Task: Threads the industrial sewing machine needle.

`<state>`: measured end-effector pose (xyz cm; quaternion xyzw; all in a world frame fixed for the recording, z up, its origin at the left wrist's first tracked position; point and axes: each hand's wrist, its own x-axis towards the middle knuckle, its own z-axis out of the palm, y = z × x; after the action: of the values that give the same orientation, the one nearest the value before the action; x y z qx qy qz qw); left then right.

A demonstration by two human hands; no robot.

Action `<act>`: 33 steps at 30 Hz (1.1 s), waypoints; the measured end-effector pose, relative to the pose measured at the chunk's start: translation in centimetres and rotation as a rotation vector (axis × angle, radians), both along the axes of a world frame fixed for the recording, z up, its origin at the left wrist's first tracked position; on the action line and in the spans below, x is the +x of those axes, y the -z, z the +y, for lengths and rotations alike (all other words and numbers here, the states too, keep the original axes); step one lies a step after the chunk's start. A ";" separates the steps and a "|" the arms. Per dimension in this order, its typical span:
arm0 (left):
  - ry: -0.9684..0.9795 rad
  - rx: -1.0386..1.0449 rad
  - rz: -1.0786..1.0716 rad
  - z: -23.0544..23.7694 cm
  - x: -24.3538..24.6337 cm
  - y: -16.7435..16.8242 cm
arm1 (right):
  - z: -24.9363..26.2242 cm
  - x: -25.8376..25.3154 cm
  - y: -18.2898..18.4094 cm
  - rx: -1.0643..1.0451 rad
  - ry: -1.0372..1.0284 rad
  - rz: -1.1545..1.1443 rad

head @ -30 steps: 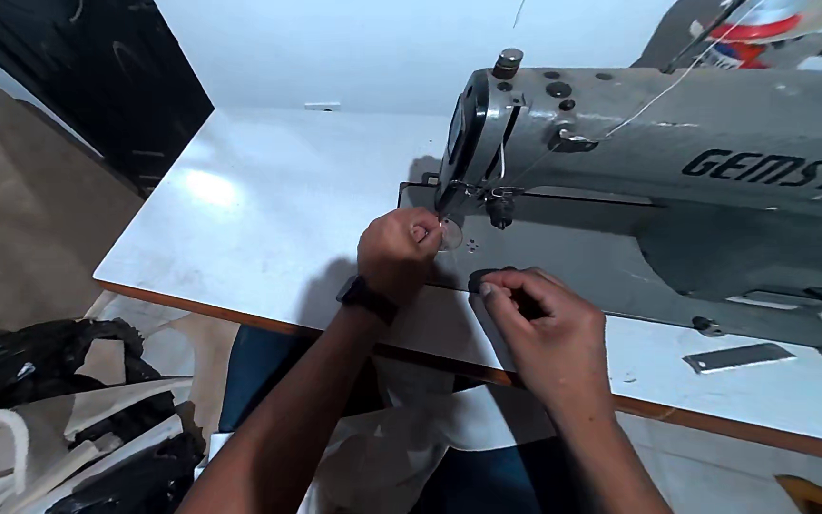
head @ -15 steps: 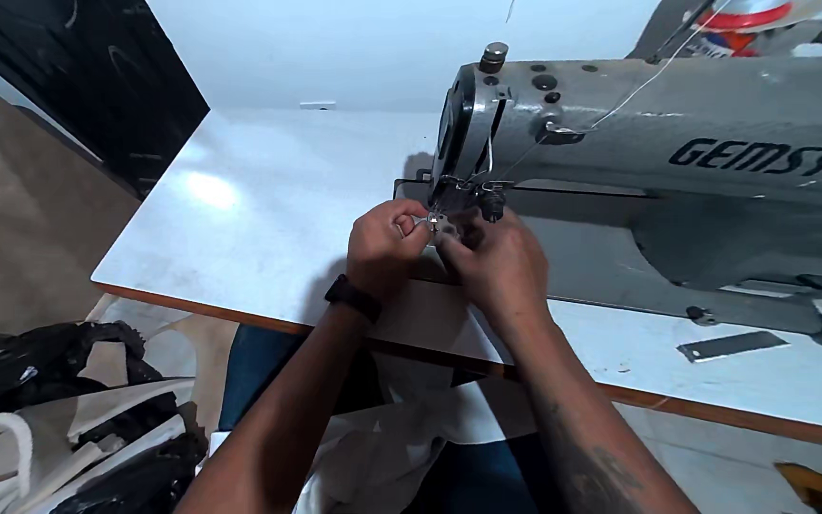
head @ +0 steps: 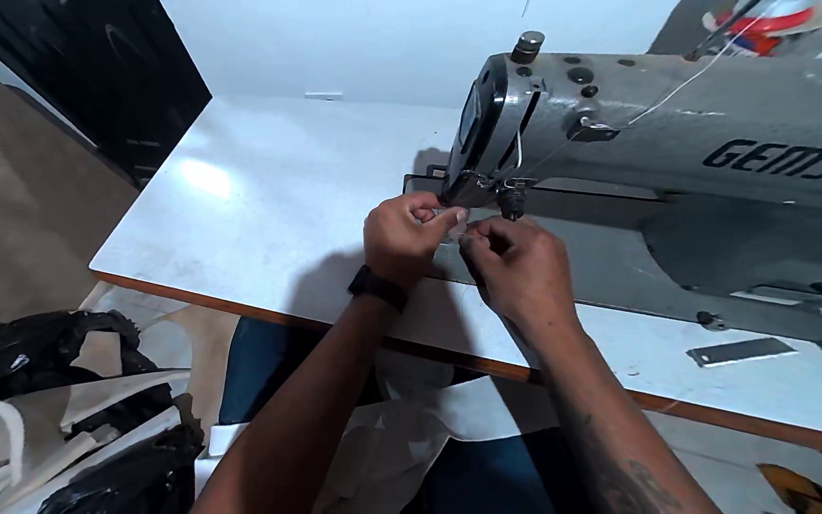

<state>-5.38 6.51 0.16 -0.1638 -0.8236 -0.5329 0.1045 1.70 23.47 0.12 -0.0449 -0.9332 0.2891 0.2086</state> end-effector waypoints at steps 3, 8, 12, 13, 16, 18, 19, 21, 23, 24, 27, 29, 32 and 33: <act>0.081 0.038 -0.026 -0.5 -0.8 -0.1 | 0.1 0.1 0.0 -0.024 -0.021 0.018; 0.218 -0.092 0.002 -1.6 -2.6 -0.2 | 0.4 0.1 0.1 -0.063 -0.031 0.044; 0.206 -0.156 0.061 -1.5 -2.7 -0.2 | 0.3 0.0 0.2 -0.093 -0.027 0.052; 0.211 -0.102 0.064 -1.7 -2.4 -0.2 | 0.3 0.1 0.2 -0.105 -0.026 0.056; 0.175 0.066 0.016 -1.6 -0.9 -0.5 | 0.4 0.1 0.1 -0.115 -0.017 0.054; 0.084 0.102 -0.017 -0.8 0.5 -0.8 | 0.5 0.0 0.1 -0.111 -0.022 0.048; 0.038 0.085 -0.026 -0.4 1.0 -0.8 | 0.4 0.0 0.2 -0.114 -0.026 0.047; -0.022 0.079 -0.027 0.1 1.4 -0.7 | 0.2 0.0 0.1 -0.122 -0.022 0.052; -0.005 0.113 -0.021 0.2 1.2 -0.7 | 0.3 0.1 0.0 -0.127 -0.016 0.058; 0.019 0.123 -0.014 0.0 1.1 -0.6 | 0.4 0.1 0.1 -0.127 -0.016 0.062; 0.009 0.085 -0.035 -0.4 0.3 -0.3 | 0.4 0.1 0.0 -0.117 -0.020 0.063; -0.081 -0.054 -0.077 -0.2 -0.1 -0.6 | 0.4 0.1 0.1 -0.107 -0.019 0.064; -0.140 -0.325 -0.162 0.6 -0.3 -1.7 | 0.4 0.1 0.1 -0.106 -0.016 0.064; -0.134 -0.398 -0.184 0.8 -0.3 -2.1 | 0.4 0.1 0.1 -0.103 -0.017 0.059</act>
<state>-5.68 7.35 2.28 -0.0769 -0.9275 -0.3645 0.0299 1.82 23.90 0.06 -0.0393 -0.9109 0.3395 0.2312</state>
